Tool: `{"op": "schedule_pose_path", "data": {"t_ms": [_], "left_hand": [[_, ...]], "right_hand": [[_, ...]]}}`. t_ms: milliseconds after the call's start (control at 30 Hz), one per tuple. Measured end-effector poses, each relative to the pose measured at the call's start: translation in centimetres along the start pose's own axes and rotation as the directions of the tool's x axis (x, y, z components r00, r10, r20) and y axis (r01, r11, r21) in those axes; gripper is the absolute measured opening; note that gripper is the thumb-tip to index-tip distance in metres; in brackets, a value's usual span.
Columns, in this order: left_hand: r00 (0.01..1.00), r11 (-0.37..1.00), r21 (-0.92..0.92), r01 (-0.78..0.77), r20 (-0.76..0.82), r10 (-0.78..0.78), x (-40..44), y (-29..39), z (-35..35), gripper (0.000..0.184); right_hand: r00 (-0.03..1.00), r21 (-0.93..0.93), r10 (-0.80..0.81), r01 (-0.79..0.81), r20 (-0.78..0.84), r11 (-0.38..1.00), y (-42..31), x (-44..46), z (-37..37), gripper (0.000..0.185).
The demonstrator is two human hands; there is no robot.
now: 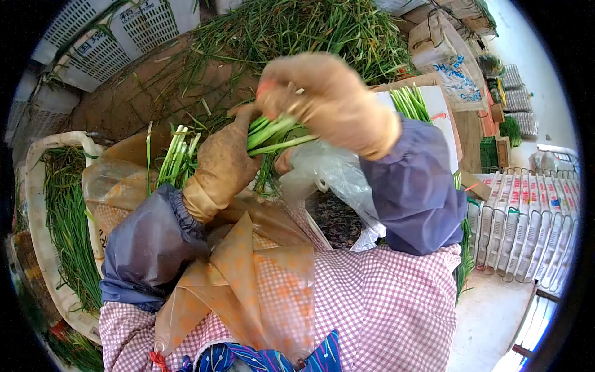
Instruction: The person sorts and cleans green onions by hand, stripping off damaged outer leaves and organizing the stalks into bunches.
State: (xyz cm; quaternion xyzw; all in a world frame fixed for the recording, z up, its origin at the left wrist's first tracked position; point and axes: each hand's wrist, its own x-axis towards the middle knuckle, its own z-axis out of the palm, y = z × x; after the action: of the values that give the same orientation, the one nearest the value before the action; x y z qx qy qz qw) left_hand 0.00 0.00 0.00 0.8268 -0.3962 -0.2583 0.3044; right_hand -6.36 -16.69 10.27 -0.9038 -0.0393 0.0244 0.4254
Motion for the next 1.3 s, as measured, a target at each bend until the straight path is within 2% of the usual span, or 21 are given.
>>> {"op": "schedule_pose_path", "data": {"t_ms": [33, 100, 167, 200, 267, 300, 333, 400, 433, 467, 500, 567, 667, 767, 833, 1033, 1133, 1200, 1233, 1267, 1300], "left_hand": [[0.999, 0.999, -0.037, -0.012, -0.036, 0.011, 0.0, -0.1, 0.1, 0.063], [0.997, 0.996, -0.079, -0.029, -0.070, 0.024, 0.1, -0.5, 0.6, 0.063], [0.984, 0.974, -0.201, -0.102, -0.163, 0.069, 0.6, -1.5, 0.8, 0.061], [0.984, 0.975, -0.195, -0.109, -0.163, 0.078, 1.0, -2.2, 1.2, 0.061], [0.959, 0.839, -0.495, -0.227, -0.266, 0.102, 2.0, -3.4, 1.3, 0.059], [0.954, 0.849, -0.469, -0.243, -0.275, 0.122, 2.2, -3.3, 0.4, 0.059], [0.991, 0.668, -0.734, -0.123, -0.130, 0.039, 2.3, -3.1, -0.6, 0.059], [0.998, 0.338, -0.941, -0.002, 0.021, 0.063, 2.2, -2.7, -3.2, 0.057], [0.997, 0.362, -0.931, -0.037, -0.012, 0.072, 2.3, -2.5, -3.9, 0.057], [0.996, 0.136, -0.990, -0.047, -0.037, 0.081, 2.3, -2.5, -4.1, 0.055], [0.995, -0.093, -0.995, -0.047, -0.055, 0.084, 2.1, -2.5, -4.3, 0.053], [0.997, -0.114, -0.991, -0.063, -0.068, 0.043, 2.1, -2.4, -5.0, 0.051], [0.983, -0.348, -0.928, -0.131, -0.166, 0.073, 2.2, -2.5, -4.4, 0.051], [0.984, -0.342, -0.925, -0.165, -0.178, 0.007, 1.6, -2.4, -4.5, 0.051], [0.983, -0.287, -0.944, -0.163, -0.180, 0.033, 1.7, -2.5, -4.7, 0.049], [0.983, -0.208, -0.966, -0.153, -0.128, -0.129, 1.8, -2.9, -6.0, 0.023], [0.987, -0.121, -0.981, -0.150, -0.141, -0.075, 2.2, -5.0, -8.3, 0.017], [0.914, -0.223, -0.925, -0.309, -0.223, -0.339, 2.7, -5.1, -8.9, 0.017], [0.977, -0.348, -0.914, -0.207, -0.171, -0.130, 4.4, -9.6, -9.5, 0.013], [0.908, -0.140, -0.915, -0.378, -0.336, -0.252, 4.0, -10.7, -10.4, 0.015], [0.789, -0.224, -0.797, -0.561, -0.432, -0.437, 4.2, -10.7, -11.1, 0.024]], "right_hand": [[0.995, 0.275, 0.084, -0.065, -0.058, 0.959, -0.7, -0.3, -0.7, 0.029], [0.969, 0.306, -0.098, 0.166, -0.227, 0.938, -0.6, -0.5, -2.8, 0.023], [0.894, 0.579, -0.143, 0.389, -0.425, 0.716, -0.7, -1.8, -5.5, 0.021], [0.886, 0.814, -0.141, 0.461, -0.441, 0.353, -0.9, -2.9, -8.5, 0.018], [0.899, 0.606, -0.128, 0.382, -0.419, 0.698, 0.8, -3.4, -10.6, 0.017], [0.884, 0.229, -0.017, 0.140, -0.467, 0.963, 3.0, -3.7, -10.2, 0.028], [0.856, -0.163, 0.094, -0.202, -0.508, 0.966, 5.2, -4.0, -9.9, 0.039], [0.822, -0.679, 0.193, -0.555, -0.536, 0.480, 8.5, -1.9, -4.5, 0.071], [0.894, -0.628, -0.121, -0.200, -0.431, 0.752, 10.1, -2.1, -2.4, 0.076], [0.878, -0.322, -0.079, -0.089, -0.473, 0.942, 9.6, -1.7, 0.7, 0.077], [0.882, 0.141, 0.294, -0.260, -0.367, 0.955, 6.1, -1.1, 2.8, 0.081], [0.931, 0.148, 0.047, 0.008, -0.362, 0.989, 4.8, 0.0, 7.4, 0.091], [0.904, 0.148, 0.032, 0.034, -0.426, 0.988, 2.0, 2.2, 12.2, 0.101], [0.851, -0.036, 0.023, -0.049, -0.525, 0.998, 2.6, 3.6, 14.2, 0.096], [0.855, 0.352, 0.277, -0.120, -0.438, 0.928, 3.3, 3.3, 14.7, 0.103], [0.906, -0.096, 0.243, -0.292, -0.347, 0.952, 3.4, 0.3, 13.2, 0.076], [0.922, 0.087, 0.301, -0.288, -0.243, 0.954, 1.6, -1.4, 12.2, 0.064], [0.936, 0.276, 0.300, -0.243, -0.187, 0.930, 2.3, -2.8, 11.9, 0.062], [0.952, 0.452, 0.271, -0.181, -0.143, 0.873, 2.5, -3.4, 11.7, 0.060], [0.932, 0.587, 0.347, -0.222, -0.108, 0.778, 1.7, -3.9, 11.0, 0.059], [0.927, 0.585, 0.356, -0.225, -0.118, 0.780, 1.9, -4.3, 10.8, 0.059]]}}
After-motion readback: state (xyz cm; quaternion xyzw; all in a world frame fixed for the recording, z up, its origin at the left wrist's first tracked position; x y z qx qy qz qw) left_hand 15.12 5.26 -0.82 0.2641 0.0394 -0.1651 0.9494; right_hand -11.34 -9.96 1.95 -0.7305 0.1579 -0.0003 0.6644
